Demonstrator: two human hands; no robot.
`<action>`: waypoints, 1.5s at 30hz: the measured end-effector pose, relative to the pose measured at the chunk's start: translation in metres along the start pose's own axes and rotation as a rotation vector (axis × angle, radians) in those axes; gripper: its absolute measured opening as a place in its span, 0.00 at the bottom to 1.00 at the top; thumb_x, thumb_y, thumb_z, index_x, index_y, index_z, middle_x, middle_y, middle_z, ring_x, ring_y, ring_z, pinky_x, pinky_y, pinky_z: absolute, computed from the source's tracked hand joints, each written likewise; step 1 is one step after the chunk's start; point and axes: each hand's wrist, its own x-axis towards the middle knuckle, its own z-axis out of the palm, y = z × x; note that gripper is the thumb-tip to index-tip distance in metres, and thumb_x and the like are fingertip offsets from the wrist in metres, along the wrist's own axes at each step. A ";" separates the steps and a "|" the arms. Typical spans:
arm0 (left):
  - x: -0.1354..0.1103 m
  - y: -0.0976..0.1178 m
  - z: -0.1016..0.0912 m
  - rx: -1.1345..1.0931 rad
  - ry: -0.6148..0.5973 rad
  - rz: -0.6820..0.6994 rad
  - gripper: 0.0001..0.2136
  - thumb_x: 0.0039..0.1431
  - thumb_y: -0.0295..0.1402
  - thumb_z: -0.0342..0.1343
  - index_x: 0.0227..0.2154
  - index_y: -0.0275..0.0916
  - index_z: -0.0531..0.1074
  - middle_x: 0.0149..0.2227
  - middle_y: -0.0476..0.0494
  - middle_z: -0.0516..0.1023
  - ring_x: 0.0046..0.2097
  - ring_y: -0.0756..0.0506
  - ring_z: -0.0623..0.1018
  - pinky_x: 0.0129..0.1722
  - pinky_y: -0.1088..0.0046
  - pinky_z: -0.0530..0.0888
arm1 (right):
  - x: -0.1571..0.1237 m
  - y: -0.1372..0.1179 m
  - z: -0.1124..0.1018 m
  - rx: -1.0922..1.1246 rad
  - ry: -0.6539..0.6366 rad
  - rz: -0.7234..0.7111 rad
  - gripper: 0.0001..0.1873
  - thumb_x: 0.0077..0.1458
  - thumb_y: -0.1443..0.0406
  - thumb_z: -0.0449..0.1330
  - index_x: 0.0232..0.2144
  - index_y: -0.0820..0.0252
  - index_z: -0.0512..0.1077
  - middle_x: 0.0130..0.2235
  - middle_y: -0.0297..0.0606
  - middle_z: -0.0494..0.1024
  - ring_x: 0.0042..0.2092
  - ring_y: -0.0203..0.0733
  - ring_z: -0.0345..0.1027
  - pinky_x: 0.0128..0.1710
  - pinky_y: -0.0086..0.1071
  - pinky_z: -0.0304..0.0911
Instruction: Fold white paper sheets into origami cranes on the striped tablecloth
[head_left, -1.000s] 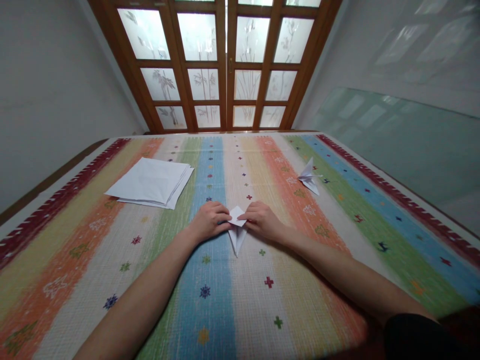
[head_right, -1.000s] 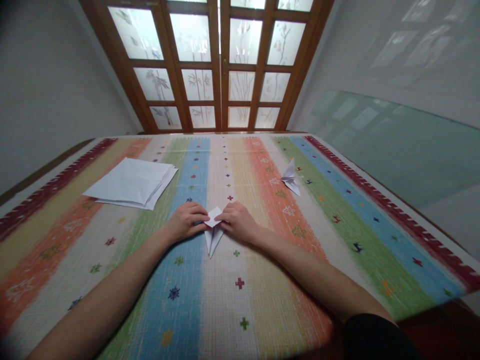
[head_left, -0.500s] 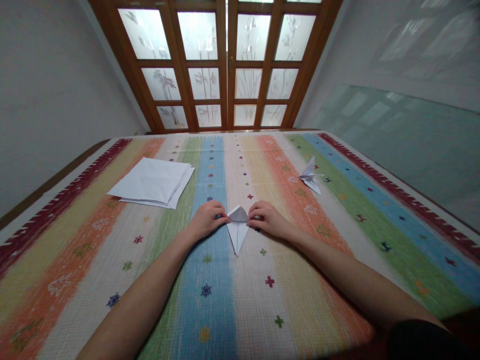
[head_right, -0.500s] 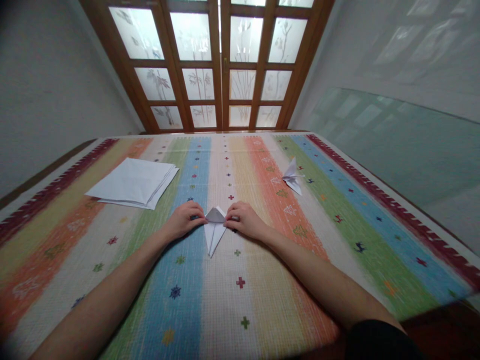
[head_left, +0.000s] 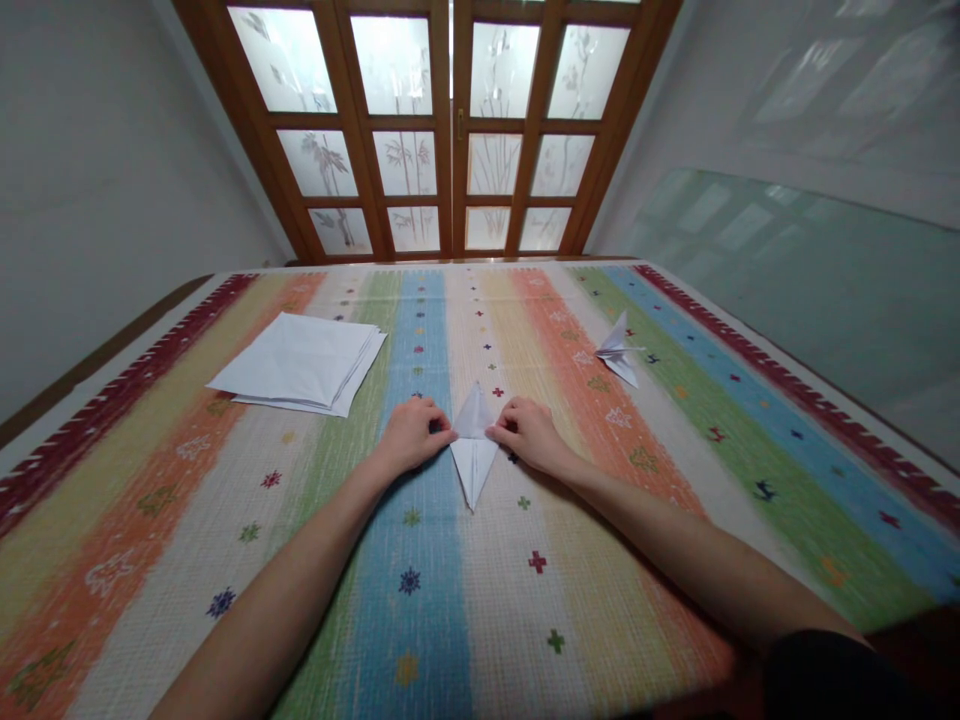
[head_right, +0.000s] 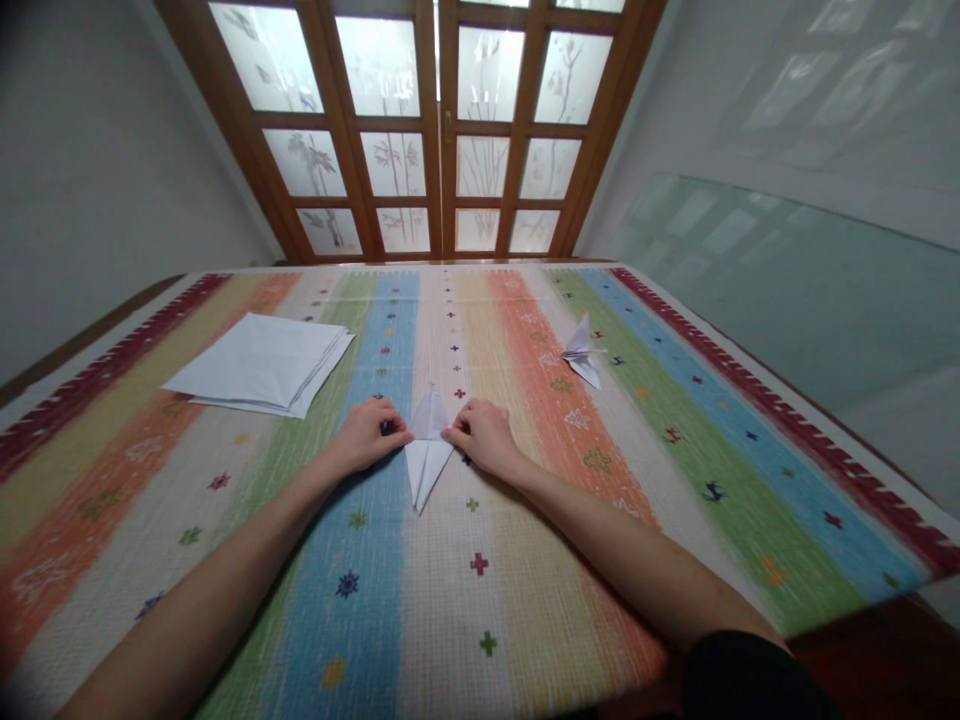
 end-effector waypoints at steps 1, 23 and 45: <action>0.000 0.001 0.001 0.004 0.026 0.001 0.10 0.55 0.38 0.59 0.23 0.39 0.77 0.29 0.45 0.75 0.35 0.45 0.72 0.37 0.68 0.66 | 0.000 -0.001 0.000 -0.007 0.014 0.004 0.13 0.53 0.64 0.63 0.19 0.61 0.71 0.29 0.36 0.73 0.32 0.37 0.63 0.35 0.33 0.52; -0.011 0.016 0.015 0.299 0.180 -0.037 0.07 0.59 0.37 0.57 0.36 0.39 0.73 0.50 0.34 0.71 0.52 0.33 0.67 0.48 0.52 0.64 | -0.013 0.002 0.003 -0.131 0.101 0.003 0.08 0.55 0.60 0.62 0.27 0.58 0.72 0.36 0.40 0.75 0.41 0.47 0.64 0.39 0.38 0.49; -0.005 0.009 0.010 -0.517 0.310 0.156 0.07 0.53 0.27 0.59 0.32 0.43 0.80 0.49 0.41 0.77 0.46 0.44 0.77 0.47 0.60 0.74 | -0.005 -0.005 0.008 0.872 0.017 0.098 0.07 0.44 0.65 0.64 0.28 0.58 0.69 0.37 0.39 0.76 0.34 0.38 0.69 0.35 0.34 0.64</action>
